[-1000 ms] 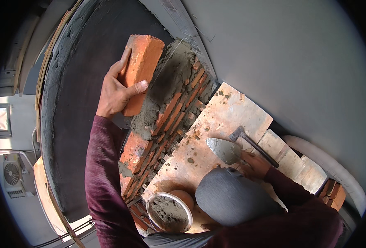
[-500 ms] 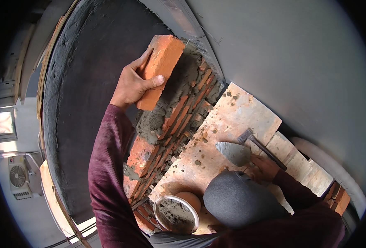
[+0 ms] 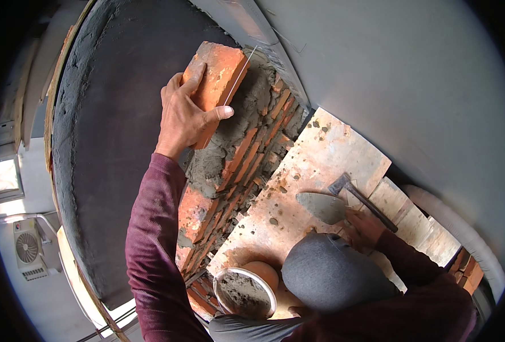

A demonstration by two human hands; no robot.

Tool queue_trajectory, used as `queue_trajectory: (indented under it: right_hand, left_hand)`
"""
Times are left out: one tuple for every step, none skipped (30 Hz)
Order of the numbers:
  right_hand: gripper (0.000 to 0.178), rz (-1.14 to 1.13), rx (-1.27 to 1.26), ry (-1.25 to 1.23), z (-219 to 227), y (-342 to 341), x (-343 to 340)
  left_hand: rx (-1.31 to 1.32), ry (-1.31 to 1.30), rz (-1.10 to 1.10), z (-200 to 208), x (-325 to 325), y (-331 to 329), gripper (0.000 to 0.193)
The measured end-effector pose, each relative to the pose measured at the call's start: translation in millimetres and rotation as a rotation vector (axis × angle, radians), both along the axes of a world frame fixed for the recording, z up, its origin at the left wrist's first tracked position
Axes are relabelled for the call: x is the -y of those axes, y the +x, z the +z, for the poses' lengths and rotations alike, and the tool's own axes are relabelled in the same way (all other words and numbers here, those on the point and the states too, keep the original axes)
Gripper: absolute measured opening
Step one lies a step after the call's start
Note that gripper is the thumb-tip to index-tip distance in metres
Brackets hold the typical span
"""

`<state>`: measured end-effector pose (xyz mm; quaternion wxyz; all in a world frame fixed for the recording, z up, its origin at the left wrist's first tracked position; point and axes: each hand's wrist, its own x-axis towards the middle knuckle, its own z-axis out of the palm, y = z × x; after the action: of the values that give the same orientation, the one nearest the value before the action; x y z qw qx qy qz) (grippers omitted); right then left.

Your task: The person builds a brick wall by applying mortar with a trowel, placing bricks along a guide line, and tapping them into place with a hammer.

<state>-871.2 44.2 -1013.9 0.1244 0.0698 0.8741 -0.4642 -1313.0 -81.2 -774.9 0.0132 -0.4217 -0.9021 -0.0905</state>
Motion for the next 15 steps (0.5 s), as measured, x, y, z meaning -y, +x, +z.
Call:
queue_trajectory:
  right_hand:
    - [0.047,0.005,0.003,-0.007,-6,-1,2]
    - [0.047,0.01,0.006,-0.014,-10,-2,4]
    - [0.044,0.015,0.104,-0.01,-12,0,5]
    - [0.041,0.026,0.201,-0.008,-4,-5,7]
    - [0.038,0.039,0.295,-0.004,7,-13,6]
    - [0.035,0.048,0.162,0.09,20,-20,4]
    - [0.032,0.057,0.027,0.184,39,-30,-1]
    - [0.029,-0.019,-0.064,0.135,53,-49,-2]
    - [0.026,-0.08,-0.158,0.082,68,-68,-2]
    - [0.024,-0.225,-0.216,-0.103,79,-105,-5]
    - [0.027,-0.253,-0.128,-0.46,87,-141,-8]
    - [0.032,-0.325,-0.173,-0.742,93,-178,-8]
    - [0.039,-0.382,-0.262,-0.907,90,-218,-1]
    - [0.045,-0.394,-0.296,-1.039,102,-253,4]
    - [0.046,-0.483,-0.275,-1.194,116,-283,11]
  left_hand:
    - [0.015,-0.016,-0.007,0,1,-2,0.115]
    - [0.028,-0.018,-0.02,0,-1,-3,0.115]
    - [0.042,-0.02,-0.032,0,-3,-4,0.115]
    - [0.054,-0.026,-0.038,1,-3,-6,0.115]
    - [0.108,-0.026,-0.032,5,-5,-5,0.114]
    - [0.161,-0.027,-0.025,11,-9,-2,0.114]
    - [0.214,-0.027,-0.018,13,-11,-1,0.113]
    - [0.214,0.004,-0.038,10,-10,-2,0.112]
    - [0.215,0.035,-0.053,8,-6,-3,0.111]
    - [0.213,0.069,-0.072,6,-4,-4,0.11]
    - [0.232,0.053,-0.074,6,-4,-5,0.111]
    - [0.251,0.038,-0.083,5,-7,-7,0.112]
    - [0.26,0.027,-0.102,6,-15,-8,0.113]
    - [0.256,0.047,-0.107,6,-18,-10,0.114]
    - [0.256,0.062,-0.102,2,-16,-13,0.116]
